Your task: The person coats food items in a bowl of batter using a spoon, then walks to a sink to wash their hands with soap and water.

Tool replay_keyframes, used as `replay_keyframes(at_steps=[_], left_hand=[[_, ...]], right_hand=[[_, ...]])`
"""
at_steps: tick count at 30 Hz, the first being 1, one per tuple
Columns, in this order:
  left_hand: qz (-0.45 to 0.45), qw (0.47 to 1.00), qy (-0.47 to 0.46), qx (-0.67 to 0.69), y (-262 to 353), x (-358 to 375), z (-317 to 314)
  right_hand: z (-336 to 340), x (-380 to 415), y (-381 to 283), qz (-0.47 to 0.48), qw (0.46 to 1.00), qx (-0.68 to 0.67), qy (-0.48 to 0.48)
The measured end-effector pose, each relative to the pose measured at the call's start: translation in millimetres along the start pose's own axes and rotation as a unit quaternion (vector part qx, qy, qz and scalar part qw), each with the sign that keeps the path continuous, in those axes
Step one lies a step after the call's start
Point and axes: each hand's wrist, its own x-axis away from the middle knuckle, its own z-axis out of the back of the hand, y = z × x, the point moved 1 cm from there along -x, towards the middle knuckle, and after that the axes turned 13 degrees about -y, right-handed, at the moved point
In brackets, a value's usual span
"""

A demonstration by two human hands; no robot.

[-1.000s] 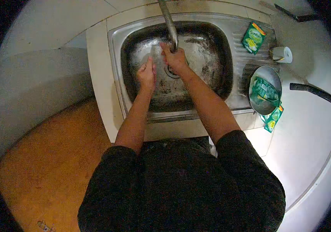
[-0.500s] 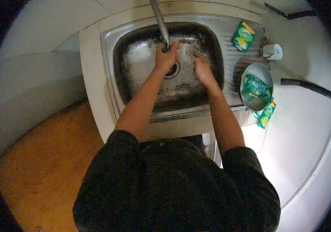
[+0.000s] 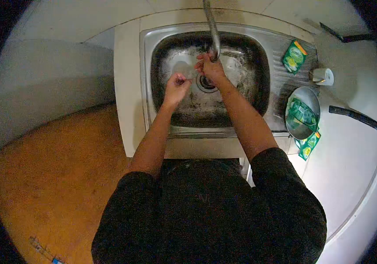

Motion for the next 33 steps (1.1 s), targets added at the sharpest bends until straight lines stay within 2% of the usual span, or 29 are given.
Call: replay_keyframes(at_steps=[1,2,3,5,6,8,10,12,14,15,18,20,21,23,24,26,27,28,29,30,31,33], left_hand=[[0.003,1.000,0.005,-0.003,-4,7,10],[0.049,0.998,-0.014,-0.042,0,15,18],[0.093,0.992,-0.033,-0.080,3,20,23],[0.127,0.991,-0.017,-0.042,-2,25,33],[0.159,0.987,-0.004,-0.005,-7,28,37],[0.162,0.987,0.004,0.009,-12,31,42],[0.165,0.986,0.009,0.022,-15,33,43],[0.127,0.991,-0.022,0.020,-12,34,41],[0.137,0.990,-0.024,0.014,-10,35,38],[0.146,0.989,-0.026,0.007,-9,35,37],[0.143,0.989,-0.036,0.026,-10,34,33],[0.164,0.985,-0.040,0.030,-9,34,32],[0.185,0.981,-0.042,0.035,-9,34,31],[0.200,0.977,-0.052,0.046,-6,27,28],[0.214,0.973,-0.059,0.059,-5,23,25],[0.207,0.973,-0.104,0.014,4,8,16],[0.200,0.969,-0.142,-0.029,8,1,10],[0.201,0.967,-0.150,-0.028,5,-6,-2],[0.136,0.980,-0.139,-0.033,4,-15,-19],[0.071,0.989,-0.126,-0.037,3,-21,-32],[0.071,0.988,-0.135,-0.034,3,-27,-42],[0.065,0.980,-0.143,-0.119,26,-41,-61]], right_hand=[[-3,-6,3,0.017,0.999,0.045,0.012],[-6,-3,-4,0.113,0.981,0.156,0.033],[-6,-2,-10,0.113,0.981,0.157,0.028],[-6,-1,-23,-0.010,0.999,-0.030,-0.036],[-10,5,-29,-0.011,0.999,-0.027,-0.039],[-18,19,-36,0.048,0.995,-0.081,0.042],[-10,20,-28,0.068,0.996,-0.056,0.033],[-4,30,-36,0.088,0.995,-0.033,0.025],[3,43,-43,-0.010,0.998,0.046,0.049],[6,41,-35,-0.010,0.998,0.046,0.051],[6,43,-36,-0.013,0.999,0.005,0.029],[-2,52,-46,-0.030,0.990,-0.134,0.024],[-2,51,-46,-0.029,0.990,-0.136,0.027],[2,48,-42,-0.016,0.984,-0.164,-0.069],[6,45,-34,-0.014,0.984,-0.167,-0.064],[12,48,-30,0.017,0.997,0.053,-0.047],[18,58,-31,0.015,0.998,0.050,-0.040],[26,73,-31,0.044,0.985,0.165,0.028],[34,89,-33,0.070,0.953,0.279,0.096],[42,99,-27,0.064,0.953,0.279,0.103],[51,108,-20,0.052,0.957,0.258,0.124],[67,130,-16,0.037,0.959,0.238,0.152]])
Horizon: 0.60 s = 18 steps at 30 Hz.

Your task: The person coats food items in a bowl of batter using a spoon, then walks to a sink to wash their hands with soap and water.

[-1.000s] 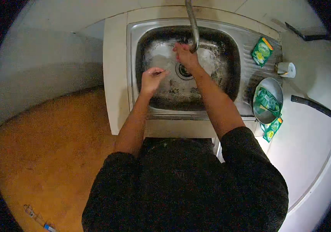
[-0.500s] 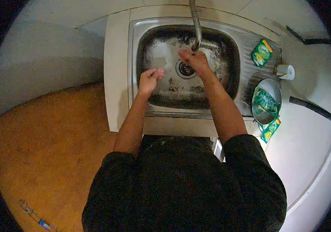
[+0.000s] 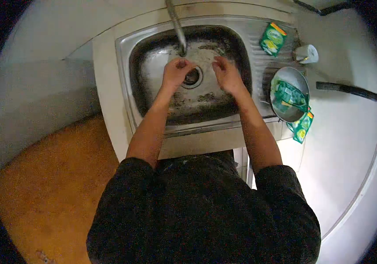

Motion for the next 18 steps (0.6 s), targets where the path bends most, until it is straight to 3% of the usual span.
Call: replay_keyframes(at_steps=[2,4,6,8,9,11,12,14,15,17,18], left_hand=[[0.006,1.000,0.002,0.003,20,-9,-10],[0.027,0.977,0.014,0.209,23,-21,-17],[0.049,0.975,0.007,0.218,35,-27,-18],[0.119,0.992,-0.012,0.047,57,-30,-16],[0.119,0.992,-0.012,0.047,52,-32,-17],[-0.022,0.997,0.024,-0.075,30,-36,-17],[-0.021,0.997,0.027,-0.075,3,-42,-12],[-0.011,0.949,-0.025,-0.313,-47,-53,4],[-0.008,0.949,-0.017,-0.315,-40,-41,9],[-0.015,1.000,-0.022,-0.002,-30,-4,17],[-0.012,1.000,-0.014,-0.003,-35,7,23]], right_hand=[[18,19,3,-0.030,0.999,0.005,0.019],[26,31,8,-0.045,0.998,-0.011,0.044],[29,37,21,-0.073,0.996,-0.029,0.041],[19,32,49,-0.054,0.996,-0.042,0.052],[15,28,57,-0.034,0.996,-0.054,0.060],[9,13,68,-0.055,0.991,-0.118,0.038],[5,8,67,-0.073,0.981,-0.181,0.015],[-1,-2,44,-0.066,0.967,-0.244,-0.004],[-6,-9,30,-0.061,0.950,-0.307,-0.019],[-19,-28,0,-0.062,0.952,-0.295,-0.057],[-26,-39,-7,-0.069,0.953,-0.283,-0.087]])
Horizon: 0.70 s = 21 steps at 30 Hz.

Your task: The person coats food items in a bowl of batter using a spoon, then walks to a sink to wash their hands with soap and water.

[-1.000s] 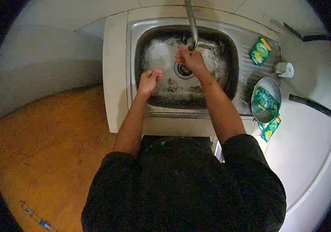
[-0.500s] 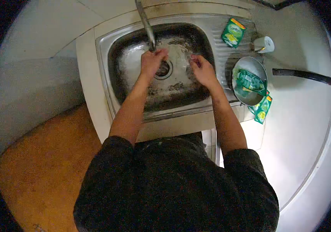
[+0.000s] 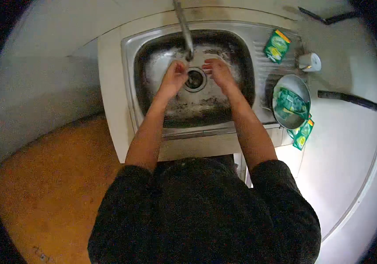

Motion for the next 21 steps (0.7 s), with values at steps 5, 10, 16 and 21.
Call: replay_keyframes(at_steps=[5,10,16,21], left_hand=[[0.036,0.993,-0.046,0.104,2,61,29],[-0.018,0.993,0.013,-0.119,-11,92,54],[0.014,1.000,-0.020,-0.019,-12,88,47],[-0.070,0.997,-0.022,-0.034,-22,41,23]], right_hand=[[-74,-51,1,0.054,0.991,-0.100,-0.076],[-91,-59,-25,0.054,0.964,0.255,-0.059],[-61,-81,17,0.071,0.868,0.491,-0.021],[-28,-3,-33,0.022,0.957,0.267,-0.108]])
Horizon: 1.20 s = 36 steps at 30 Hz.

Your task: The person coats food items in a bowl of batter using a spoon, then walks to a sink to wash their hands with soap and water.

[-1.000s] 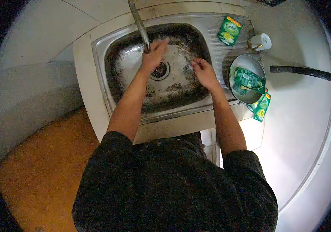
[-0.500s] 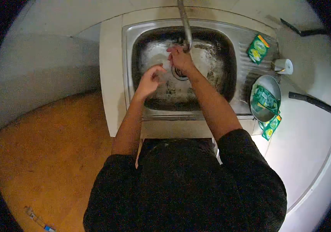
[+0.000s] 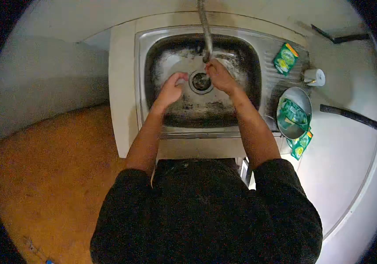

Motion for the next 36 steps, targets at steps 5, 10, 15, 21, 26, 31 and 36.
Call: replay_keyframes(at_steps=[5,10,15,21,26,31,36], left_hand=[[0.079,0.993,-0.043,-0.073,55,-67,-29],[-0.135,0.936,0.090,-0.312,49,-98,-55],[0.143,0.946,-0.040,-0.289,48,-65,-17],[0.049,0.992,0.088,-0.070,45,13,6],[0.105,0.992,0.061,0.032,36,46,19],[0.215,0.966,0.133,0.044,70,63,23],[0.176,0.962,0.164,-0.128,56,74,22]], right_hand=[[27,55,33,0.071,0.954,0.213,0.199],[45,61,63,0.021,0.983,0.033,0.181],[19,21,60,0.079,0.977,-0.038,0.192],[-26,-39,3,0.075,0.945,-0.320,0.006],[-24,-39,-32,-0.090,0.956,-0.201,0.193],[84,-40,-12,-0.003,0.990,-0.105,0.094],[129,15,-140,0.178,0.869,0.113,0.448]])
